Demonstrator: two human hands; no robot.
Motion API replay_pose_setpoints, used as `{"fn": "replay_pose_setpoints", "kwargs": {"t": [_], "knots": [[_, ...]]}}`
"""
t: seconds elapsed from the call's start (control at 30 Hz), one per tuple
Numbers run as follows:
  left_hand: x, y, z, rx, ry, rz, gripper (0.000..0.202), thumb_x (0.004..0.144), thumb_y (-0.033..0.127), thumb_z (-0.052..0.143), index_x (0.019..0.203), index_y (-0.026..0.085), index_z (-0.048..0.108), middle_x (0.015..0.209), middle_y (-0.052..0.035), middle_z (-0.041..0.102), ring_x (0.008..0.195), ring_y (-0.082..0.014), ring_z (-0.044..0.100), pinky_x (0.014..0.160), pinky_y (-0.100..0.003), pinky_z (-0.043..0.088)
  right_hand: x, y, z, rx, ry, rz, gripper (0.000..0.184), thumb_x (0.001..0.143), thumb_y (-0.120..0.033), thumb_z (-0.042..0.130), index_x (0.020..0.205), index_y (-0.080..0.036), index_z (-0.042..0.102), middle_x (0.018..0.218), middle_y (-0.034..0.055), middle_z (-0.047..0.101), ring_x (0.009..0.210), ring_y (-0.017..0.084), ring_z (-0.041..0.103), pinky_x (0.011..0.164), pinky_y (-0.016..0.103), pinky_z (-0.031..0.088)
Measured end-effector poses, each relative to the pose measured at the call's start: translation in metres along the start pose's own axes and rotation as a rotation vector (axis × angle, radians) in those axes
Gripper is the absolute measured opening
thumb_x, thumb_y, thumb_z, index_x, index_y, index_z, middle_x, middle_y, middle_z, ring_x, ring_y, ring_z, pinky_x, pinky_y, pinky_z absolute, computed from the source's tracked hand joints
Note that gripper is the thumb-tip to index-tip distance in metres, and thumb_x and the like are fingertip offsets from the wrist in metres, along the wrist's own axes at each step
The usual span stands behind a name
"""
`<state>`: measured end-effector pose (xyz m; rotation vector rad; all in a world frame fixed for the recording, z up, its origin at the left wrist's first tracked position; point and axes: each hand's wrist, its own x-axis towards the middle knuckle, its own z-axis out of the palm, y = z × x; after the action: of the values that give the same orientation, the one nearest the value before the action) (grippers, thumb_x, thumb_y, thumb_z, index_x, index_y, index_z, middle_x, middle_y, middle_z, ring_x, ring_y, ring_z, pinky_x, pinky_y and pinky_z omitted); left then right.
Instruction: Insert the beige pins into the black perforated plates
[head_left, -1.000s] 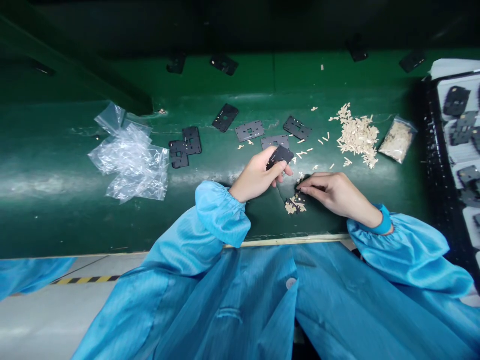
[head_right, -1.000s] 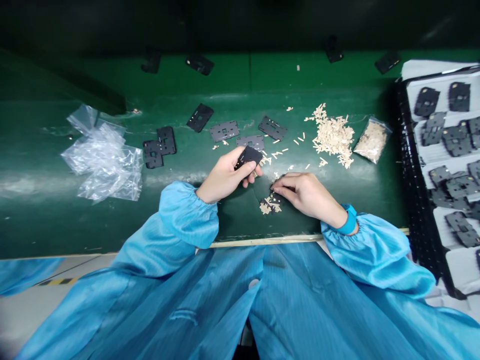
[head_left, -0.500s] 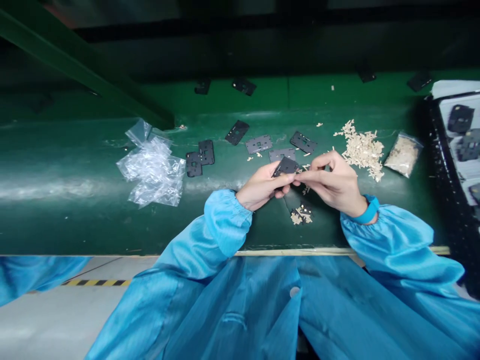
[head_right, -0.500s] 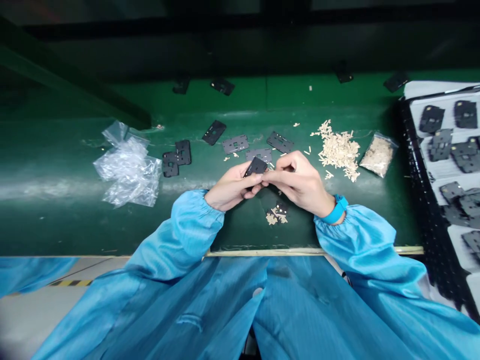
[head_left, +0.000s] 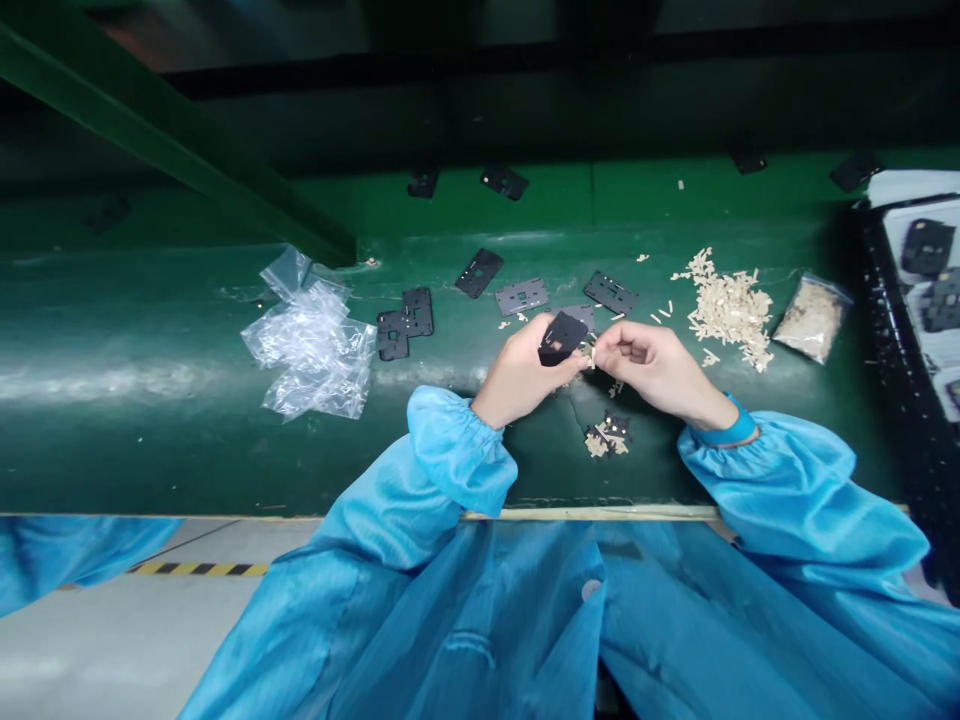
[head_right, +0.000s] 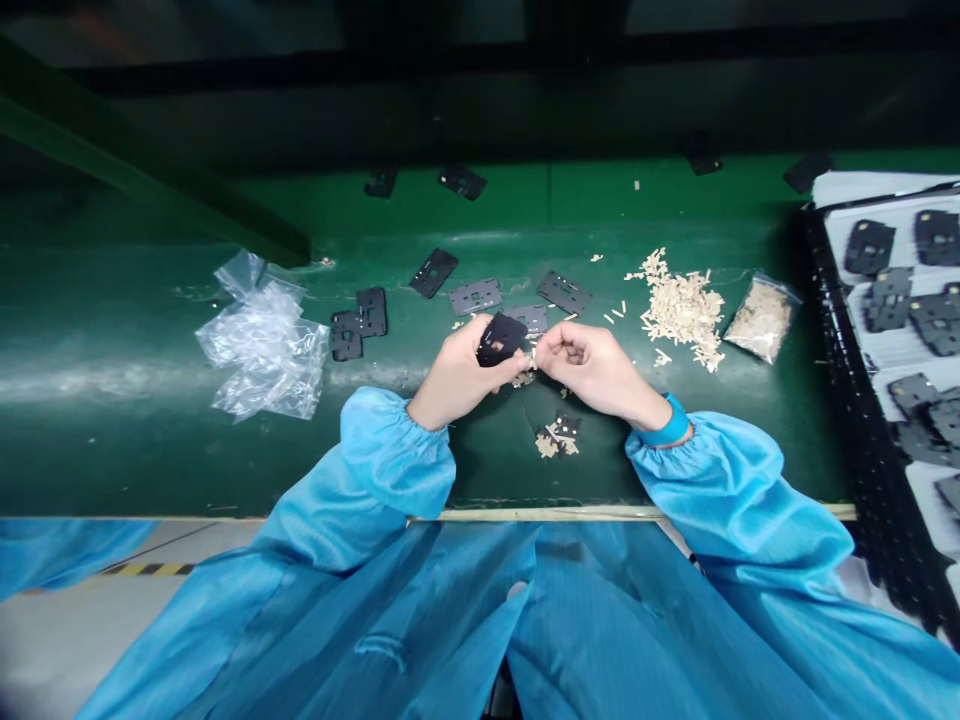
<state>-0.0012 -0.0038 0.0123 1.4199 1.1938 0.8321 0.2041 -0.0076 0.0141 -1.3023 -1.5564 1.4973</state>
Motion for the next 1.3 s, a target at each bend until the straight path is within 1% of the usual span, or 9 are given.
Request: {"fn": "replay_pose_setpoints", "kwargs": {"t": [0.17, 0.37, 0.47, 0.6, 0.73, 0.9, 1.1, 1.2, 1.3], "knots": [[0.001, -0.003, 0.001, 0.072, 0.038, 0.028, 0.017, 0.081, 0.025, 0.072, 0.092, 0.018, 0.061, 0.077, 0.0030, 0.060, 0.070, -0.0114, 0.055, 0.065, -0.023, 0.045, 0.000, 0.001, 0.004, 0.053, 0.009, 0.024, 0.020, 0.080, -0.032, 0.079, 0.079, -0.018, 0.065, 0.063, -0.0026, 0.058, 0.055, 0.009, 0.048, 0.052, 0.024, 0.041], [-0.004, -0.004, 0.010, 0.139, 0.190, 0.028, 0.020, 0.082, 0.026, 0.072, 0.098, 0.020, 0.063, 0.087, 0.0008, 0.071, 0.078, -0.0147, 0.065, 0.073, -0.027, 0.050, -0.002, 0.000, 0.018, 0.114, 0.215, -0.012, 0.019, 0.080, -0.035, 0.078, 0.079, -0.018, 0.068, 0.070, 0.0022, 0.067, 0.058, 0.011, 0.055, 0.053, 0.025, 0.044], [-0.008, -0.004, 0.013, 0.137, 0.180, 0.042, 0.022, 0.084, 0.027, 0.071, 0.104, 0.021, 0.064, 0.091, -0.0003, 0.073, 0.082, -0.0160, 0.068, 0.076, -0.028, 0.051, -0.003, -0.001, 0.023, 0.125, 0.264, -0.034, 0.019, 0.078, -0.034, 0.079, 0.078, -0.019, 0.067, 0.069, 0.0023, 0.068, 0.059, 0.012, 0.058, 0.055, 0.026, 0.046], [-0.010, -0.004, 0.013, 0.080, 0.175, 0.035, 0.024, 0.084, 0.030, 0.072, 0.104, 0.021, 0.064, 0.090, 0.0002, 0.074, 0.080, -0.0148, 0.068, 0.075, -0.027, 0.052, -0.006, 0.000, 0.026, 0.056, 0.299, -0.070, 0.016, 0.080, -0.031, 0.077, 0.078, -0.019, 0.067, 0.065, 0.0005, 0.065, 0.055, 0.011, 0.054, 0.051, 0.025, 0.042], [-0.008, -0.002, 0.012, 0.056, 0.183, -0.003, 0.022, 0.082, 0.030, 0.073, 0.099, 0.019, 0.064, 0.085, 0.0000, 0.071, 0.076, -0.0137, 0.065, 0.068, -0.025, 0.050, -0.009, 0.002, 0.027, -0.025, 0.313, -0.108, 0.011, 0.082, -0.027, 0.074, 0.079, -0.019, 0.067, 0.064, -0.0001, 0.063, 0.054, 0.011, 0.052, 0.050, 0.025, 0.039], [-0.006, -0.001, 0.010, -0.070, 0.113, -0.077, 0.020, 0.081, 0.031, 0.073, 0.091, 0.019, 0.061, 0.069, 0.0034, 0.063, 0.057, -0.0106, 0.057, 0.056, -0.023, 0.047, -0.009, 0.003, 0.026, -0.011, 0.283, -0.113, 0.010, 0.083, -0.026, 0.073, 0.080, -0.019, 0.067, 0.066, 0.0003, 0.063, 0.055, 0.012, 0.052, 0.050, 0.026, 0.040], [-0.004, -0.003, 0.007, 0.041, 0.128, -0.004, 0.018, 0.081, 0.028, 0.072, 0.092, 0.019, 0.062, 0.076, 0.0014, 0.068, 0.066, -0.0127, 0.061, 0.062, -0.025, 0.049, -0.008, 0.000, 0.021, 0.080, 0.201, -0.045, 0.014, 0.080, -0.031, 0.076, 0.079, -0.020, 0.067, 0.067, 0.0008, 0.065, 0.055, 0.012, 0.053, 0.051, 0.027, 0.041], [-0.003, -0.003, 0.004, 0.049, 0.188, -0.002, 0.017, 0.085, 0.027, 0.068, 0.098, 0.019, 0.062, 0.086, -0.0009, 0.074, 0.070, -0.0129, 0.065, 0.065, -0.025, 0.050, -0.006, -0.001, 0.014, 0.121, 0.233, -0.020, 0.017, 0.077, -0.032, 0.080, 0.076, -0.020, 0.068, 0.070, 0.0016, 0.068, 0.059, 0.013, 0.056, 0.054, 0.027, 0.045], [-0.002, -0.005, 0.000, 0.103, 0.188, 0.005, 0.014, 0.089, 0.031, 0.066, 0.095, 0.019, 0.062, 0.081, -0.0003, 0.074, 0.070, -0.0132, 0.066, 0.066, -0.025, 0.049, -0.004, -0.002, 0.009, 0.135, 0.267, -0.016, 0.016, 0.075, -0.030, 0.080, 0.076, -0.020, 0.068, 0.072, 0.0019, 0.070, 0.063, 0.013, 0.059, 0.058, 0.027, 0.048]]}}
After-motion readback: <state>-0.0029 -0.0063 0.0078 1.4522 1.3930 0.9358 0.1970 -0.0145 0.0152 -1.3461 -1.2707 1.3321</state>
